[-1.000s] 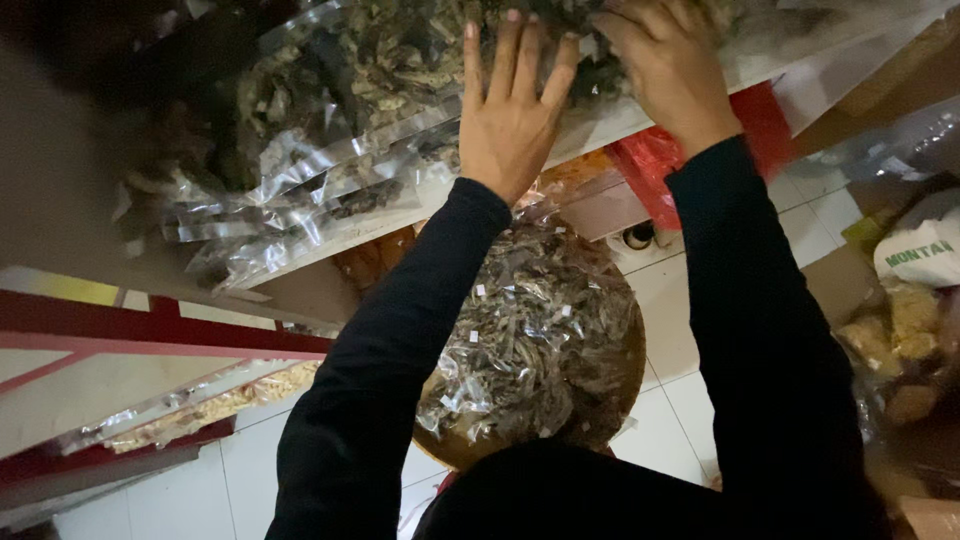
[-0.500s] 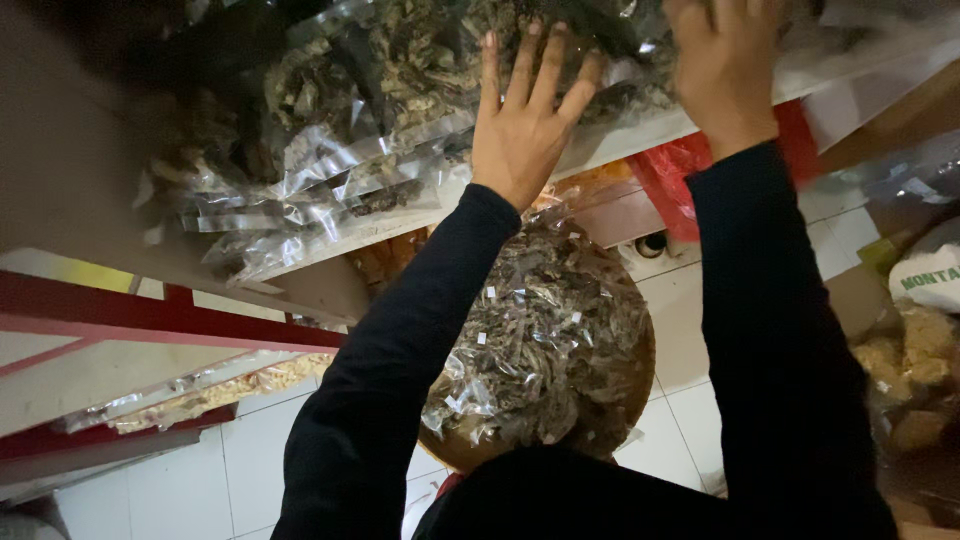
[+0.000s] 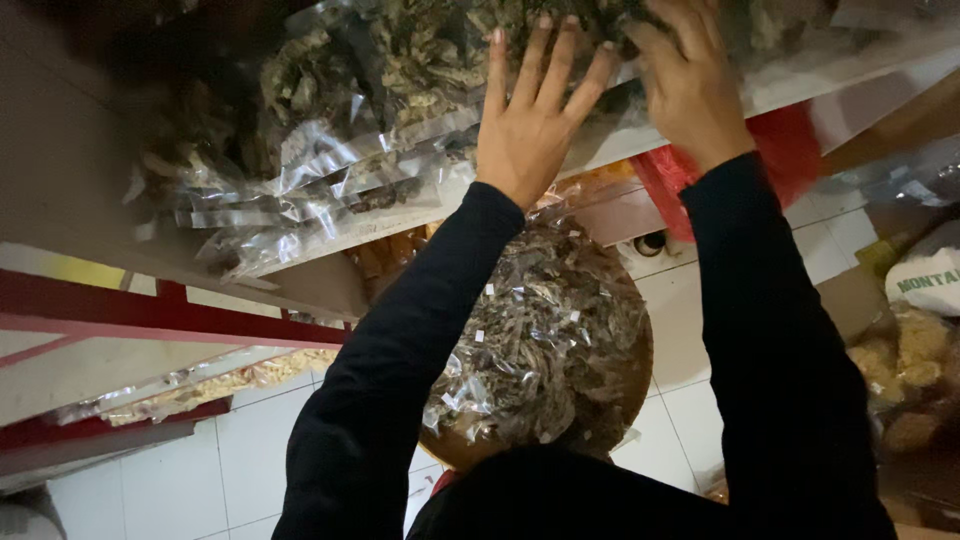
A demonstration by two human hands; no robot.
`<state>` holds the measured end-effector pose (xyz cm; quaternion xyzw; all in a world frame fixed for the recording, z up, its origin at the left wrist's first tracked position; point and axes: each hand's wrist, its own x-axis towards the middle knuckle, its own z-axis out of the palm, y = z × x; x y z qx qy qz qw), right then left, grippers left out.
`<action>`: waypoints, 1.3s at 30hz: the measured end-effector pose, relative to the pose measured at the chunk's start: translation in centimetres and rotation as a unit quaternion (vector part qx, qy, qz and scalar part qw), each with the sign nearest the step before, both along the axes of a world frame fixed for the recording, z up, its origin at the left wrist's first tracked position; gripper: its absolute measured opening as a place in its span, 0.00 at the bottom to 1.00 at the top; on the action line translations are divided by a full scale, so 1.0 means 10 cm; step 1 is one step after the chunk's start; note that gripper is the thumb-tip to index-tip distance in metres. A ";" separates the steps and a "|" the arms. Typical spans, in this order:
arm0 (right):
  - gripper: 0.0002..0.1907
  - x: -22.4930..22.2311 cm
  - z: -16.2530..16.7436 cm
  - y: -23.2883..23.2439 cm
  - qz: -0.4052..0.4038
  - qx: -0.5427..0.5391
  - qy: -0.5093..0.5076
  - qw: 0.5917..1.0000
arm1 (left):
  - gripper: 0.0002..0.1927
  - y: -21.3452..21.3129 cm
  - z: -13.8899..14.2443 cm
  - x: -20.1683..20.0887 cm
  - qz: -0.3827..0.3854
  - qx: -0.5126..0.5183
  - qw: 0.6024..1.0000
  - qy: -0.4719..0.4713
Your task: The person lifts vacuum-sealed plastic bags of dried goods from a large round woven tray and arranges them in rows on a red shelf above, pressing the bags into place one at a time. Once the tray is empty, the person carries the tray away from the shelf.
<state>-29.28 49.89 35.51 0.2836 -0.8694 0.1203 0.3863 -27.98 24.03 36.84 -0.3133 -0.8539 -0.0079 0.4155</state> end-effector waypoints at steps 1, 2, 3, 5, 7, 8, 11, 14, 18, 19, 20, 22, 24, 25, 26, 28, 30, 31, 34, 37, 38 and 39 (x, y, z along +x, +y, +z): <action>0.18 0.04 -0.02 0.03 0.013 -0.016 -0.016 1.000 | 0.39 -0.01 0.00 0.01 -0.007 0.005 1.000 -0.002; 0.21 0.08 -0.03 0.05 -0.001 -0.016 -0.016 1.000 | 0.40 -0.02 0.00 0.01 -0.013 0.011 1.000 -0.003; 0.23 0.11 -0.04 0.06 -0.014 -0.017 -0.015 1.000 | 0.40 -0.02 0.00 0.02 -0.019 0.016 1.000 -0.004; 0.28 0.15 -0.07 0.08 -0.025 -0.041 -0.021 0.999 | 0.42 -0.03 0.01 0.05 -0.001 0.020 0.999 0.030; 0.32 0.17 -0.12 0.09 -0.020 -0.087 -0.035 0.995 | 0.43 -0.04 0.03 0.08 0.015 0.018 0.998 0.061; 0.33 0.18 -0.15 0.09 -0.018 -0.091 -0.028 0.995 | 0.44 -0.05 0.04 0.09 0.021 0.013 0.997 0.073; 0.33 0.22 -0.35 0.15 -0.036 -0.110 -0.006 0.993 | 0.39 -0.14 0.00 0.19 -0.003 0.030 0.996 0.086; 0.28 0.40 -0.77 0.21 -0.100 -0.177 0.033 0.979 | 0.30 -0.45 -0.27 0.39 -0.051 0.033 0.993 0.096; 0.20 1.04 -1.73 0.08 -0.202 -0.346 -0.012 0.916 | 0.21 -1.21 -1.32 1.06 -0.140 0.133 0.981 0.022; 0.22 1.24 -2.03 -0.04 -0.149 -0.467 -0.072 0.869 | 0.24 -1.39 -1.69 1.29 -0.123 0.168 0.976 -0.068; 0.17 1.53 -2.32 -0.15 -0.192 -0.375 -0.075 0.904 | 0.24 -1.54 -2.08 1.49 -0.086 0.195 0.969 -0.125; 0.27 2.07 -2.86 -0.42 -0.196 -0.215 -0.126 0.948 | 0.26 -1.79 -2.85 1.96 0.021 0.225 0.941 -0.251; 0.37 2.58 -3.30 -0.65 -0.228 -0.118 -0.344 0.903 | 0.35 -1.93 -3.47 2.43 0.183 0.180 0.884 -0.390; 0.36 2.82 -3.47 -0.77 -0.276 -0.053 -0.392 0.876 | 0.43 -1.96 -3.70 2.65 0.275 0.133 0.836 -0.456; 0.35 2.99 -3.61 -0.84 -0.320 0.013 -0.433 0.842 | 0.47 -1.99 -3.87 2.84 0.285 0.173 0.752 -0.568; 0.39 3.24 -3.78 -0.96 -0.321 0.020 -0.465 0.825 | 0.48 -2.03 -4.05 3.10 0.287 0.194 0.678 -0.649; 0.40 3.36 -3.87 -1.07 -0.310 0.008 -0.524 0.793 | 0.42 -2.07 -4.08 3.18 0.284 0.159 0.726 -0.606; 0.38 3.37 -3.89 -1.11 -0.298 -0.005 -0.567 0.768 | 0.51 -2.09 -4.07 3.14 0.298 0.126 0.681 -0.657; 0.40 3.38 -3.95 -1.27 -0.214 0.018 -0.495 0.842 | 0.52 -2.19 -4.03 2.94 0.288 0.064 0.613 -0.733; 0.41 3.37 -3.96 -1.41 -0.218 0.020 -0.518 0.827 | 0.54 -2.27 -4.12 2.77 0.191 0.067 0.629 -0.751; 0.40 3.38 -3.96 -1.44 -0.222 0.017 -0.549 0.805 | 0.54 -2.29 -4.18 2.76 0.158 0.067 0.644 -0.745; 0.40 3.39 -3.95 -1.47 -0.220 0.017 -0.570 0.791 | 0.55 -2.31 -4.23 2.76 0.129 0.068 0.660 -0.737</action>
